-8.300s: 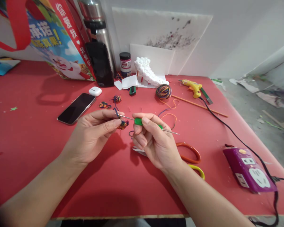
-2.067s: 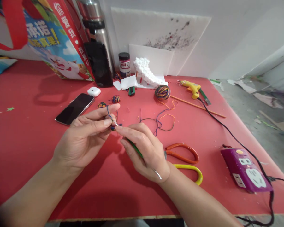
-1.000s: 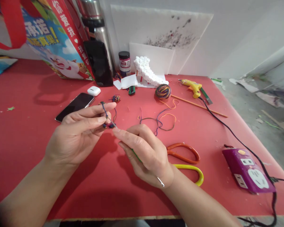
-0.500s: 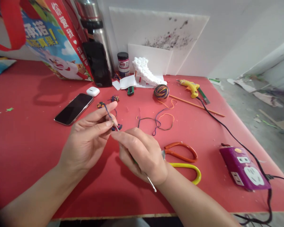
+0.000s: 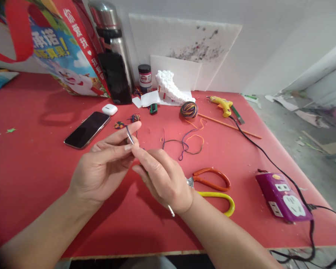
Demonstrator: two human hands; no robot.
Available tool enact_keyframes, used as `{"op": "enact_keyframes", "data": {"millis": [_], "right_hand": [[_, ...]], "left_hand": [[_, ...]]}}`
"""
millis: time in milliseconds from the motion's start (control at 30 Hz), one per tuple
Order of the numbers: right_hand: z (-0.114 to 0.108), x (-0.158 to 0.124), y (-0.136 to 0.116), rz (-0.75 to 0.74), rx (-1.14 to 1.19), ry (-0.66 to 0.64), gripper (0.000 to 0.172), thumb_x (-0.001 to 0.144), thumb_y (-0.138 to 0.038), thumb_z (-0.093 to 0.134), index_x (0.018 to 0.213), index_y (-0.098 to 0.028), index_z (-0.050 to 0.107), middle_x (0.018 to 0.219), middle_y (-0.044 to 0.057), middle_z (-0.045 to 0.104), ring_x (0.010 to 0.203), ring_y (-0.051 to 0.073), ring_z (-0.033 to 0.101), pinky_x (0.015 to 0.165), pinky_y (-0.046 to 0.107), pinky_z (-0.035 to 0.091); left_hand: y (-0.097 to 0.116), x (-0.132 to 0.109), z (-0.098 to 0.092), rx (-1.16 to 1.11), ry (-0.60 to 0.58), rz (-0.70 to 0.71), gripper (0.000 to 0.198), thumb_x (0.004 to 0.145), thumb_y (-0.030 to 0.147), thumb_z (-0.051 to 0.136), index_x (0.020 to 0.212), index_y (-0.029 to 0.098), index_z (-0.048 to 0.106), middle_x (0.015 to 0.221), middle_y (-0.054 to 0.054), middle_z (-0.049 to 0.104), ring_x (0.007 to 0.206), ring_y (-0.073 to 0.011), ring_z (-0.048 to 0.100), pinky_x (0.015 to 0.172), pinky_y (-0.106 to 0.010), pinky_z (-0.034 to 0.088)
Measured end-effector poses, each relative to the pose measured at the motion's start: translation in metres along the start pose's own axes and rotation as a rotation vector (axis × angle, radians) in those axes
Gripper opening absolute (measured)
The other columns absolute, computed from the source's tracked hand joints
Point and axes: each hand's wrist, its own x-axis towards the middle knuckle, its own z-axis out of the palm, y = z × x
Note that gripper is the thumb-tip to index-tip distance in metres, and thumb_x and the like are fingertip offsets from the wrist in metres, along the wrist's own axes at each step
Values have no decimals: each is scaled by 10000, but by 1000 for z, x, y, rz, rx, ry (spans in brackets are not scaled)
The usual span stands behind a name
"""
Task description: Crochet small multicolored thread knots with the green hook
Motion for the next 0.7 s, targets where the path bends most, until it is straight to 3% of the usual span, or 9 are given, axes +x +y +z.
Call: {"op": "enact_keyframes", "data": {"millis": [133,333,467,700], "right_hand": [[-6,1,5,54,105,-11,441,1031,-105,626,1456,-222,655,1033,90,743,878,185,748,755,300,666],[-2,1,0,75,131,6,452,1010,-41,614,1435,-189,651,1031,99,756,876,182,738,771,313,662],[5,-1,-3,54,-9,30,467,1001,-31,625,1456,-133,622,1068,145,762,904,210,735,776,326,659],[9,-5,0,-55,-162,17,589,1024,-38,592,1593,-165,507,987,105,727,888,220,724,765,333,653]], "left_hand": [[4,4,-6,28,-7,-5,326,681,92,838,983,200,894,770,3,722,708,-91,629,701,-187,542],[-2,4,-4,59,27,76,324,696,82,834,989,205,895,770,3,705,725,-95,616,707,-193,527],[-8,2,2,45,57,119,304,701,71,827,960,214,896,749,18,674,706,-79,587,696,-175,508],[-3,0,0,-13,23,12,292,719,74,808,967,205,889,765,8,689,686,-83,612,648,-179,508]]}}
